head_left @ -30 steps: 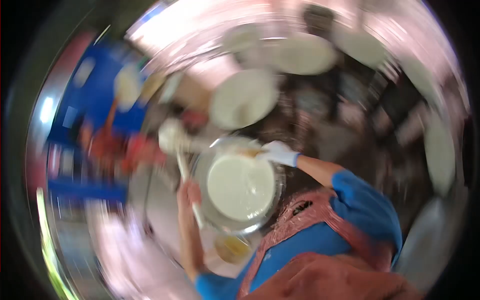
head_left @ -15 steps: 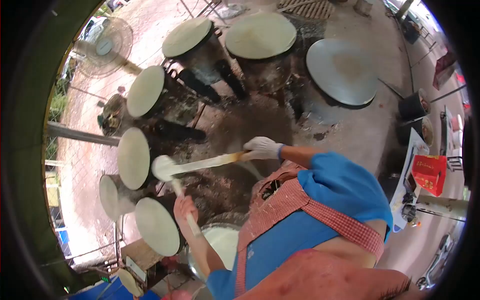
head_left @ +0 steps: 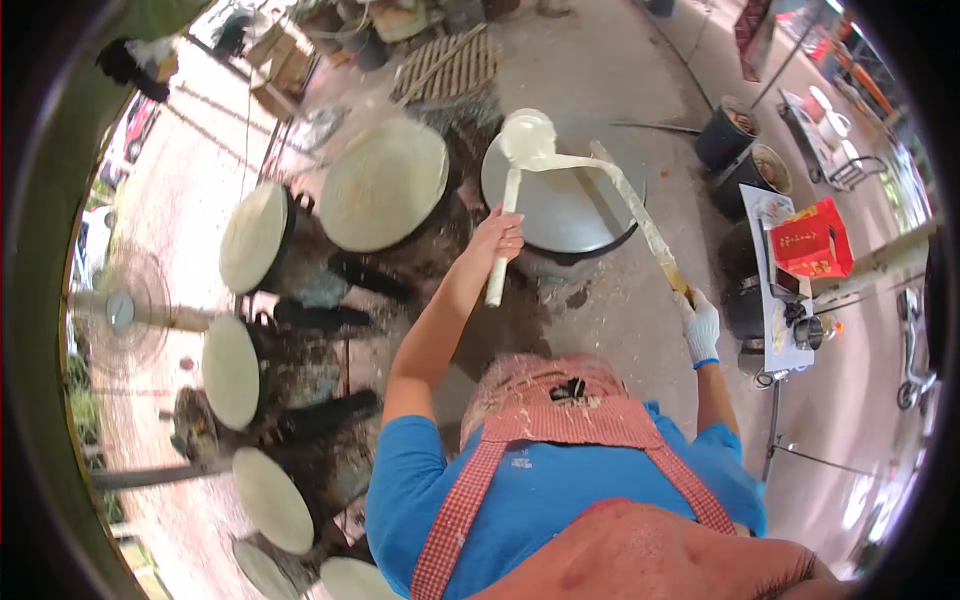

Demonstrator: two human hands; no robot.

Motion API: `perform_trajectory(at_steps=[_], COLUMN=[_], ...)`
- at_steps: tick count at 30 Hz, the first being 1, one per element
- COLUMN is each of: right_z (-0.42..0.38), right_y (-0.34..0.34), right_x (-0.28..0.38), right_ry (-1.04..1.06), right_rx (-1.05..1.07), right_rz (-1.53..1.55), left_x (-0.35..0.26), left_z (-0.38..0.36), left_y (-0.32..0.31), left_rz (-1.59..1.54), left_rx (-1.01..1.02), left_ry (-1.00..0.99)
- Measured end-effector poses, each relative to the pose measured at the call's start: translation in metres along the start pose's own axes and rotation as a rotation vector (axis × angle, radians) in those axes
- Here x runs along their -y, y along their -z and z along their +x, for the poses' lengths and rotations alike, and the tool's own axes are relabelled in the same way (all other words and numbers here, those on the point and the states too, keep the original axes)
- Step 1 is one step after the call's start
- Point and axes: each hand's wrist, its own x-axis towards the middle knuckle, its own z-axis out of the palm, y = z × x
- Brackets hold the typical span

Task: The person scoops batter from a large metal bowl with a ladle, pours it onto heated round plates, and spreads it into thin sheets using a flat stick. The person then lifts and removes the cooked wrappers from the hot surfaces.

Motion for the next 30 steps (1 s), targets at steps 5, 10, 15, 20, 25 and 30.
perform_trajectory(at_steps=[5, 10, 15, 20, 25, 30], right_z=[0.026, 0.058, 0.071, 0.117, 0.131, 0.133], right_y=[-0.051, -0.073, -0.073, -0.108, -0.151, -0.096], right_x=[0.042, 0.051, 0.092, 0.062, 0.116, 0.111], right_ry=[0.367, 0.225, -0.215, 0.037, -0.284, 0.140], right_rx=[-0.233, -0.322, -0.048, -0.234, 0.052, -0.127], right_rz=[-0.068, -0.194, 0.805, -0.012, 0.960, 0.272], left_x=[-0.012, 0.012, -0.017, -0.067, -0.085, -0.001], left_z=[0.138, 0.197, 0.173, 0.154, 0.067, -0.015], left_y=[-0.021, 0.023, 0.005, -0.025, 0.006, 0.107], left_rz=[0.387, 1.439, 1.788, 1.441, 1.272, 1.241], left_rx=[-0.068, -0.543, -0.573, -0.497, -0.333, -0.345], left_ry=[-0.109, -0.738, -0.646, -0.812, -0.912, -0.536])
